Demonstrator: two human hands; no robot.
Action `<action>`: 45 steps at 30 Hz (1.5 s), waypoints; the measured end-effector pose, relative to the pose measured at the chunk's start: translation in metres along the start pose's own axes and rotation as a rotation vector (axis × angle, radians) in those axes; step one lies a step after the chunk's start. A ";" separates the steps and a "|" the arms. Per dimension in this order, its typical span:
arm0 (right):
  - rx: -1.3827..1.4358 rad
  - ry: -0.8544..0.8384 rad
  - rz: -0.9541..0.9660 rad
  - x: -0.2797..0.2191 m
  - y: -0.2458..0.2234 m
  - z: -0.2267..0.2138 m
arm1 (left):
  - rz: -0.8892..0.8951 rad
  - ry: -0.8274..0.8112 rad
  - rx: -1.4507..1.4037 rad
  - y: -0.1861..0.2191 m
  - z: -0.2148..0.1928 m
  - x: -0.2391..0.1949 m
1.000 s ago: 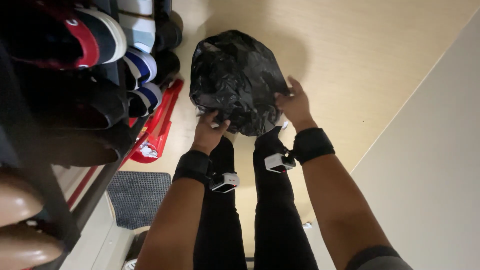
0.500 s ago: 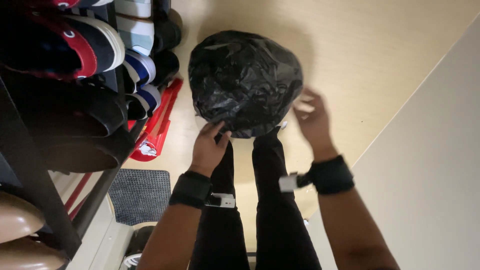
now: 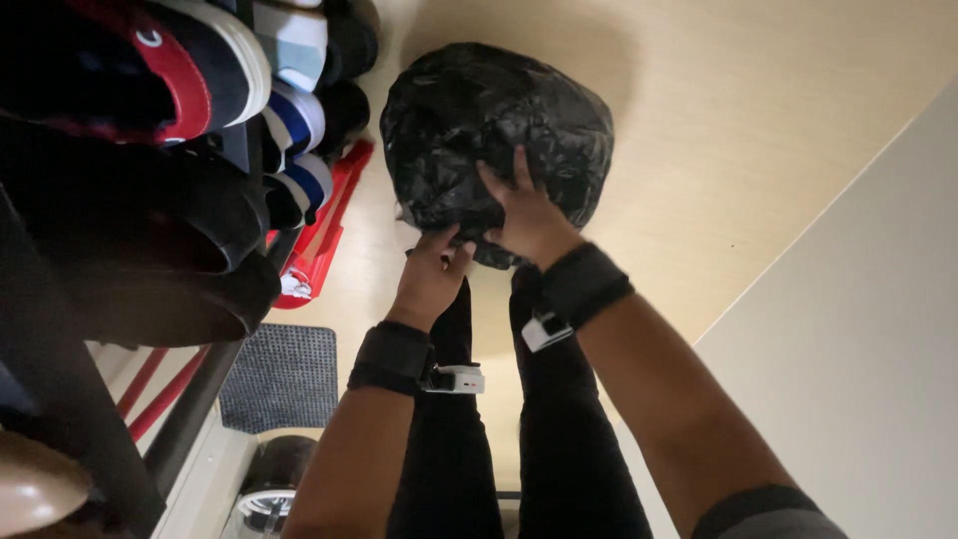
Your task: The person places a black trash bag into a white trash bin, then uses a red broom and dustpan to sweep debris into the bin. They adjust the trash bag inside the bin afterward.
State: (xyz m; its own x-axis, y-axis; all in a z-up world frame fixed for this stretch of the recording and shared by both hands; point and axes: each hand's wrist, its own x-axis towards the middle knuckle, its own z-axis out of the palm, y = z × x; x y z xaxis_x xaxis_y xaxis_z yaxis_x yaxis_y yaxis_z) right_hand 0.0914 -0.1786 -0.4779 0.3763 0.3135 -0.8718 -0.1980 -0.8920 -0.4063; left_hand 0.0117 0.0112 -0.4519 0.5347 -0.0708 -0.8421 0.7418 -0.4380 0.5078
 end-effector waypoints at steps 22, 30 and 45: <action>0.400 -0.394 0.451 0.136 0.008 -0.030 | -0.030 -0.101 -0.630 -0.065 0.043 0.019; 0.311 -0.207 0.331 0.154 0.042 -0.012 | -0.047 -0.131 -0.688 -0.065 0.044 0.016; 0.684 -0.022 0.106 -0.087 0.023 0.005 | 0.039 0.064 -0.572 0.020 -0.012 -0.102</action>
State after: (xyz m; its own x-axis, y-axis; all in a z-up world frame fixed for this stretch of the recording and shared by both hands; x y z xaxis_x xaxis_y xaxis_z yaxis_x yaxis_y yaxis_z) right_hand 0.0492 -0.2250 -0.4128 0.3066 0.2488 -0.9187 -0.7614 -0.5151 -0.3936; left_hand -0.0231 0.0204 -0.3538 0.5762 -0.0146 -0.8172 0.8124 0.1191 0.5707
